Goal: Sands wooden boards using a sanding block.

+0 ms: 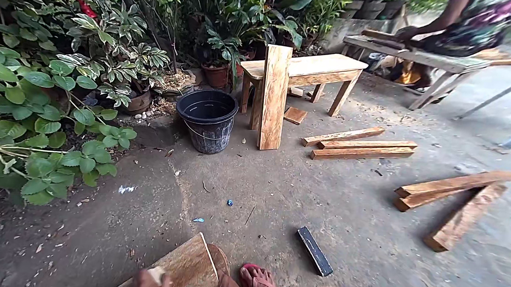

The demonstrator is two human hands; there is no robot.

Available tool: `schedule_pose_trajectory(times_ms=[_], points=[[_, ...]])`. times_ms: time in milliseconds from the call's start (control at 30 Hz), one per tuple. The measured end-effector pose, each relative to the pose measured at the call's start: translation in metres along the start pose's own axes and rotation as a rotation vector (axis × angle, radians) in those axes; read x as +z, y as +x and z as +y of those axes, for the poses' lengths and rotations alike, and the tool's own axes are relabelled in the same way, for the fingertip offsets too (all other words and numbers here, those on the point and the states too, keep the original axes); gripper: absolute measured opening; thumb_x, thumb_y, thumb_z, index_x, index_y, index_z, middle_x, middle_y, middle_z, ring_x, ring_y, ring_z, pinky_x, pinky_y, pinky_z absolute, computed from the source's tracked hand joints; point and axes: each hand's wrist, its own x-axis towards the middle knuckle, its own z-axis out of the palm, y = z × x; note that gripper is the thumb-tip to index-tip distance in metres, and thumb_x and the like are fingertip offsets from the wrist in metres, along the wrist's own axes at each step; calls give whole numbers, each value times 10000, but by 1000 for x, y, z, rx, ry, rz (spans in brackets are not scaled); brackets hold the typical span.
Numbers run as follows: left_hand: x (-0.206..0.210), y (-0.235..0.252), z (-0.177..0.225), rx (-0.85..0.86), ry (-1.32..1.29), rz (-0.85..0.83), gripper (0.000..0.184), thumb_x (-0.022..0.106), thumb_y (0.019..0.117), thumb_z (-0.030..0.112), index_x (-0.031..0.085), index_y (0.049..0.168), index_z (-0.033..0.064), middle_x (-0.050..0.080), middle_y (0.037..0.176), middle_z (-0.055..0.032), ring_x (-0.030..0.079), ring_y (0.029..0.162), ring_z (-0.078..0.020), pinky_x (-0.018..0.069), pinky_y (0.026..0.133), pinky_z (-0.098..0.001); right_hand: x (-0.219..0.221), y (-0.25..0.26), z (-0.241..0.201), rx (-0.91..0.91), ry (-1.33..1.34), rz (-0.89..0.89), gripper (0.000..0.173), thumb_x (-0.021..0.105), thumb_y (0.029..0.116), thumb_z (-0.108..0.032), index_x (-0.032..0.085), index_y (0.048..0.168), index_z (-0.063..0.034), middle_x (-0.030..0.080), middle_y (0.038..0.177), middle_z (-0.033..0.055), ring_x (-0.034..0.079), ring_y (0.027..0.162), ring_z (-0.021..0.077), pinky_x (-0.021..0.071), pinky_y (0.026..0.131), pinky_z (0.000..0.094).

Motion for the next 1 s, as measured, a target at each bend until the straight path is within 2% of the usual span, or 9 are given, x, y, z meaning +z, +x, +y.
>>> schedule_pose_trajectory(times_ms=[100,200,333,467,567,733,800,933,1000], points=[[11,-37,73,445,-8,157,671,691,775,521,711,1158,-30,716,1128,-256,665,1080,-485,488,910,-673,8,18,22,-137,27,29,940,947,643,-419,519,1367,1,695,1211,168,678,1139,272,529,1026,510],[17,-38,79,560,15,220,657,635,729,612,762,1056,56,751,1048,-162,704,1000,-394,525,853,-601,12,22,28,-168,43,62,915,944,644,-423,543,1344,9,703,1189,170,682,1118,276,527,1018,517],[10,3,-6,132,-24,129,680,715,819,482,664,1217,-67,671,1204,-322,625,1172,-518,453,979,-709,6,-4,4,-40,50,29,909,950,685,-372,494,1384,-12,701,1212,174,682,1150,280,519,1041,515],[4,34,-51,-198,-23,31,782,710,867,513,554,1398,-38,575,1401,-313,513,1351,-490,393,1087,-680,10,5,14,-59,40,48,952,956,650,-410,493,1378,-9,699,1209,172,687,1135,270,532,1026,500],[-2,-3,16,194,-55,64,722,749,821,453,627,1289,-82,639,1274,-333,579,1238,-528,414,1038,-712,6,-2,11,-131,156,34,908,972,649,-266,492,1372,2,696,1211,155,687,1123,226,537,1035,439],[16,-26,68,635,-11,188,612,618,750,609,763,1062,103,756,1057,-124,708,1016,-354,513,899,-588,9,-6,6,-129,156,57,881,959,654,-244,501,1362,13,712,1172,137,697,1099,195,541,1028,405],[13,-12,40,494,-31,170,639,644,762,571,755,1112,48,747,1118,-184,696,1074,-412,509,927,-626,3,-14,-7,-49,85,48,907,959,680,-259,470,1395,11,697,1216,149,683,1138,198,518,1054,397],[-6,37,-34,-126,-3,2,690,684,872,503,616,1343,3,616,1362,-268,541,1329,-454,405,1077,-657,2,-15,-13,-18,90,34,905,968,668,-245,471,1381,5,699,1209,144,687,1128,188,527,1043,381],[-13,44,-27,-228,16,-9,701,676,894,496,578,1395,16,580,1421,-256,508,1367,-444,383,1085,-660,1,-14,-13,-11,106,21,905,967,672,-242,462,1382,1,695,1209,141,685,1123,181,526,1038,377]])
